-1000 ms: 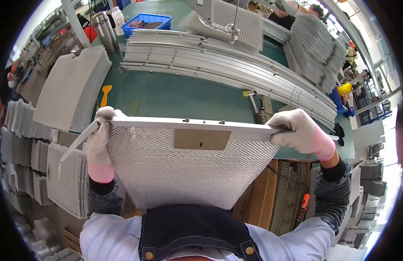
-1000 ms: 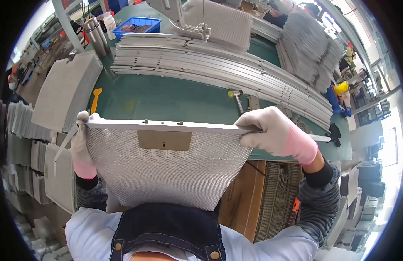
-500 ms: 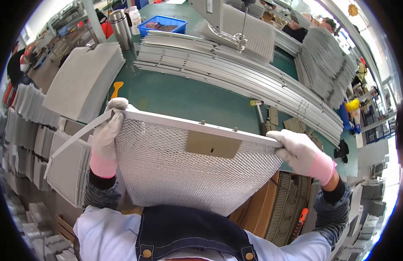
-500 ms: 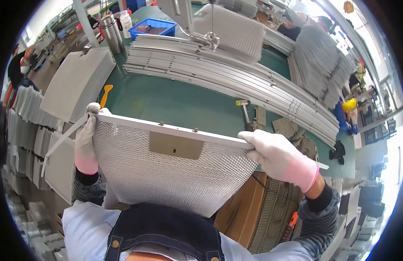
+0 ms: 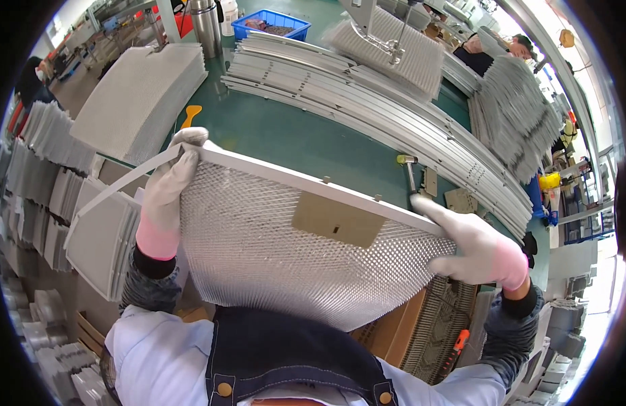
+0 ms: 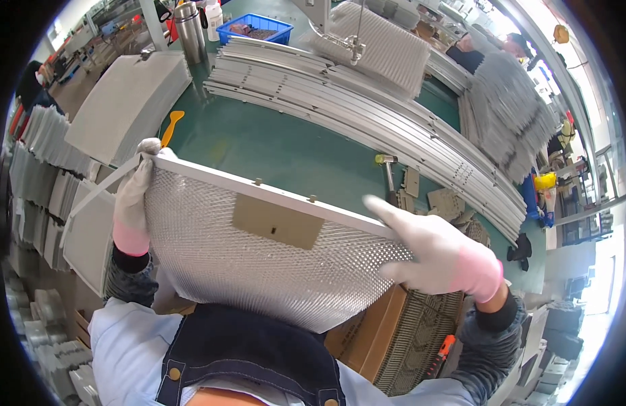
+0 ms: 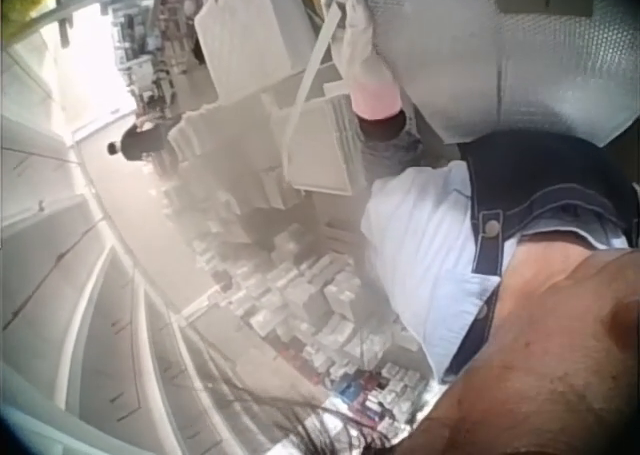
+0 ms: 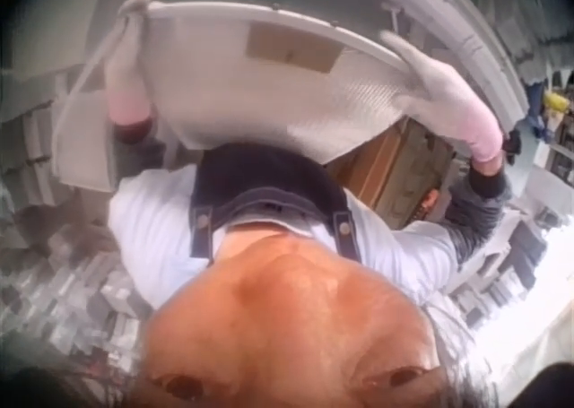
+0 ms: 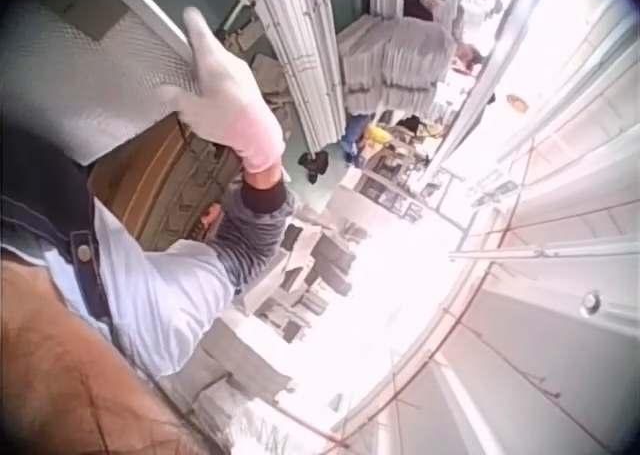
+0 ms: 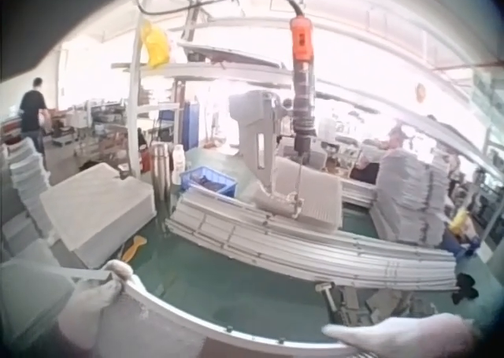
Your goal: The recorder assembles mesh air filters by fitting mesh panels into metal frames and securing components with an electric screwdriver.
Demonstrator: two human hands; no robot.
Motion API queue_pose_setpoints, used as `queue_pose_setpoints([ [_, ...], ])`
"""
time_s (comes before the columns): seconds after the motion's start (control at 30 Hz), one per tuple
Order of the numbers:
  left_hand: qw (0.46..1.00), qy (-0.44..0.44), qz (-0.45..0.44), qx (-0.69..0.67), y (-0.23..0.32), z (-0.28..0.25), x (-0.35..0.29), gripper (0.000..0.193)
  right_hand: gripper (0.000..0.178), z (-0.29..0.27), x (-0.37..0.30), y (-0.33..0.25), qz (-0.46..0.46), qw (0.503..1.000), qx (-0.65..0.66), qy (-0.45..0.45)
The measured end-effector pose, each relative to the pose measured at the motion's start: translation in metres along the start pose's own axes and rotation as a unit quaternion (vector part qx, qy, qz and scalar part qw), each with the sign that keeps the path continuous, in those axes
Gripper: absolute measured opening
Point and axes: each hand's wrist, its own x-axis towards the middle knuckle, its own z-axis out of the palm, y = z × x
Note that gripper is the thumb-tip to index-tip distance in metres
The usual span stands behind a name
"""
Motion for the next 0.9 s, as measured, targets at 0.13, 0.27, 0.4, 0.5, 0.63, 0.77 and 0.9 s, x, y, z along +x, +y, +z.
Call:
queue_pose_setpoints([
  [0.13,0.999,-0.044,0.019,-0.022,-0.005,0.023,0.007,0.026,0.054,0.028,0.068,-0.041,0.004,0.988,-0.114,0.108],
  [0.27,0.992,0.012,-0.027,0.123,0.015,0.026,-0.009,0.025,0.052,0.029,0.08,-0.025,0.015,0.995,0.026,0.099],
  [0.4,0.579,-0.052,0.493,0.647,0.046,-0.01,-0.032,0.039,0.052,0.031,0.082,-0.018,-0.014,0.99,0.042,0.136],
  [0.5,0.573,-0.147,0.478,0.649,0.092,0.017,0.017,0.048,0.053,0.033,0.081,-0.026,0.002,0.99,0.033,0.134],
  [0.63,0.776,-0.354,0.087,0.516,0.106,0.044,0.055,0.027,0.051,0.031,0.075,-0.017,0.026,0.982,0.062,0.176],
  [0.77,0.891,-0.262,-0.036,0.368,0.086,0.048,0.037,0.027,0.049,0.033,0.07,-0.006,0.036,0.975,0.072,0.207],
  [0.9,0.957,-0.191,-0.134,0.175,0.016,0.015,0.008,0.017,0.047,0.036,0.087,0.014,0.033,0.974,0.092,0.205],
])
